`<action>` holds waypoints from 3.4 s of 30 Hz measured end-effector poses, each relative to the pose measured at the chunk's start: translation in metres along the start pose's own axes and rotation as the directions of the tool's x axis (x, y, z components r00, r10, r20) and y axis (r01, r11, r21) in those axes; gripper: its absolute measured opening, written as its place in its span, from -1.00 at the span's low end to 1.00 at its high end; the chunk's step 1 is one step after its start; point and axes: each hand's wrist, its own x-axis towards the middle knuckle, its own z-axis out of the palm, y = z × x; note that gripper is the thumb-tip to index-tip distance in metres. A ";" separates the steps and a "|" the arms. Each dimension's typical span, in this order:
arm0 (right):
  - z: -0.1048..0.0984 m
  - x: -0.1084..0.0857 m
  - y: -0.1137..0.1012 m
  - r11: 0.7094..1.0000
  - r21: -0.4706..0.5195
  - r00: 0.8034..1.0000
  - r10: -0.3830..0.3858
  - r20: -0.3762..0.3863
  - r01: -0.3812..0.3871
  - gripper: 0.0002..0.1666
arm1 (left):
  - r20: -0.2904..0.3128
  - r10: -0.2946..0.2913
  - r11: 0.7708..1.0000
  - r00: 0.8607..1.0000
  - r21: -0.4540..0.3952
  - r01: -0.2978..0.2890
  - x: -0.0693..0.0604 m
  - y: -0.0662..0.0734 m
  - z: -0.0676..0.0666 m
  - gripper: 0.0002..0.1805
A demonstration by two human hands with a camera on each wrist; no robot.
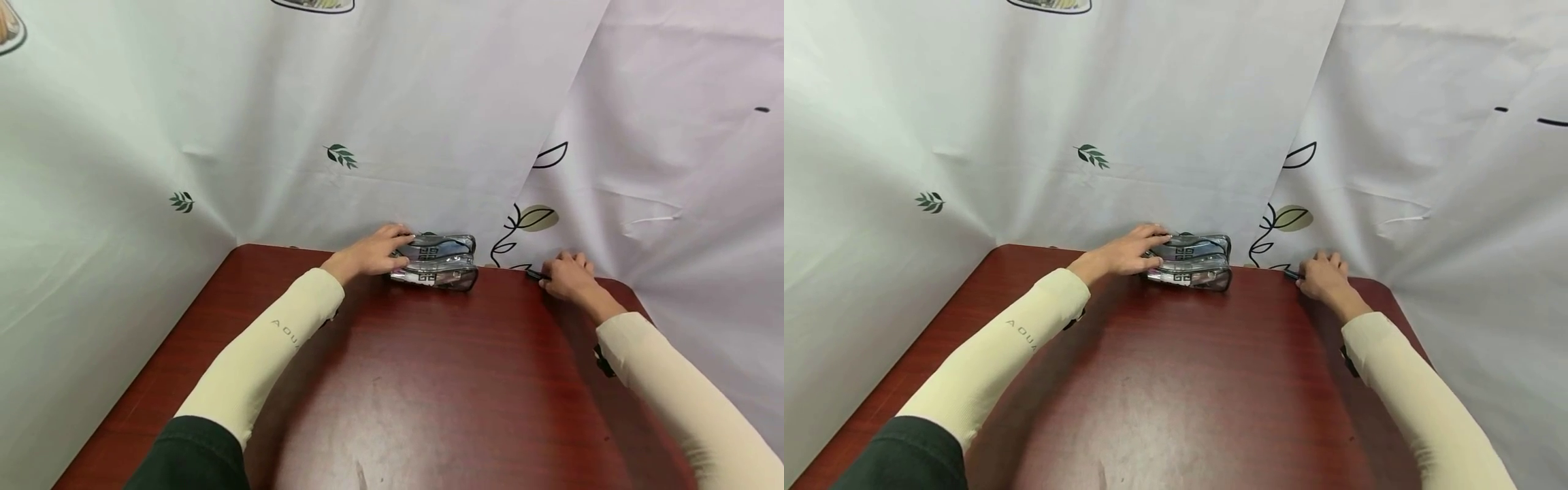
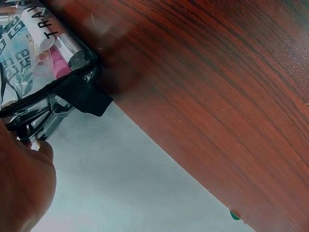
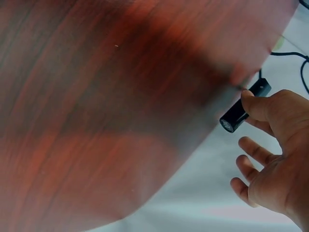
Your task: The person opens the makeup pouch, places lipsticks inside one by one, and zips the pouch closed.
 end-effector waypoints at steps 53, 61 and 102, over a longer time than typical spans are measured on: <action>-0.080 0.007 -0.106 0.965 0.029 0.918 -0.240 -0.314 0.262 -0.72 | -0.020 0.032 0.999 0.999 0.037 -0.031 0.038 -0.057 0.027 -0.12; -0.084 0.015 -0.137 0.953 0.044 0.906 -0.270 -0.326 0.300 -0.68 | -0.014 0.016 0.999 1.000 0.043 -0.015 0.038 -0.056 0.026 -0.13; -0.057 0.032 -0.202 0.909 0.047 0.883 -0.388 -0.264 0.414 -0.63 | 0.017 -0.006 0.999 1.000 0.054 0.005 0.042 -0.054 0.026 -0.08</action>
